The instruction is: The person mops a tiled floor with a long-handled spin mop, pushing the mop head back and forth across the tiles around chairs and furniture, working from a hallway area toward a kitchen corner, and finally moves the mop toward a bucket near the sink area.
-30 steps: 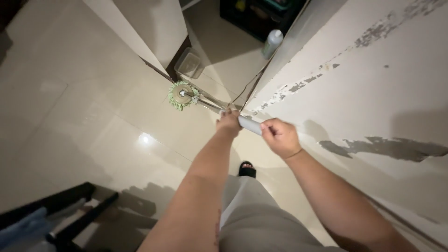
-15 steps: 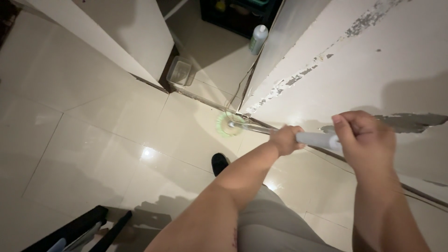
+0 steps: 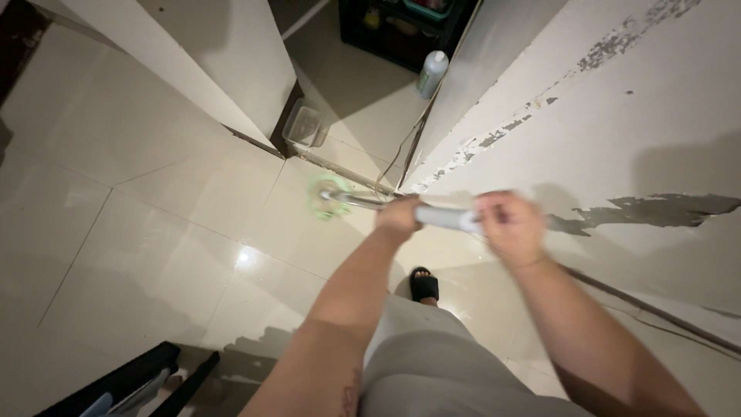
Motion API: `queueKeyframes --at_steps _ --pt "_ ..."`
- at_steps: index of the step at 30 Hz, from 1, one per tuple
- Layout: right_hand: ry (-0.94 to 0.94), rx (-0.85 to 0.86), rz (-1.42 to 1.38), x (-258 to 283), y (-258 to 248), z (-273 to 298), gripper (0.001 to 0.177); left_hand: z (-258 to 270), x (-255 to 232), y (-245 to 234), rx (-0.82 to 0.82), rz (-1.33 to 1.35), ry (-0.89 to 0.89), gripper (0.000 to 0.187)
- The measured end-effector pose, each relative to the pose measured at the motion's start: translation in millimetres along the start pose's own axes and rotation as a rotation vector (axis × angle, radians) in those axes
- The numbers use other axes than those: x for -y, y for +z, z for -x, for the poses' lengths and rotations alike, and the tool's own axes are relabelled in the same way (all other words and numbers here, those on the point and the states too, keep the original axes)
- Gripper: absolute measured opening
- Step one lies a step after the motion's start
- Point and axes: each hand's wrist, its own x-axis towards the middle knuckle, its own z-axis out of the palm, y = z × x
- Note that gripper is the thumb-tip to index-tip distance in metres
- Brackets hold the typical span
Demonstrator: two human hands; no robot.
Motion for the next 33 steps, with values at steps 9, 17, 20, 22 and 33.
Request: queueKeyframes --at_steps 9,17,20,22,33 --pt "-0.073 0.389 -0.034 20.0 79.3 27.1 0.006 4.2 102.7 54.2 -0.248 0.109 -0.374 0.069" --pt "-0.275 0.171 -0.106 84.5 0.0 -33.9 0.004 15.0 1.3 21.9 -0.894 0.328 0.046 0.05" --pt "-0.395 0.126 -0.092 116.9 -25.6 -53.3 0.004 10.8 -30.4 12.5 -1.024 0.331 0.139 0.037" --pt "-0.489 0.136 -0.083 130.8 -43.5 -62.3 0.003 9.8 -52.1 6.2 -1.071 0.35 0.152 0.032" --pt "-0.648 0.013 -0.201 177.5 -132.9 -89.6 0.009 55.5 -178.4 -41.8 -1.069 0.444 0.092 0.019"
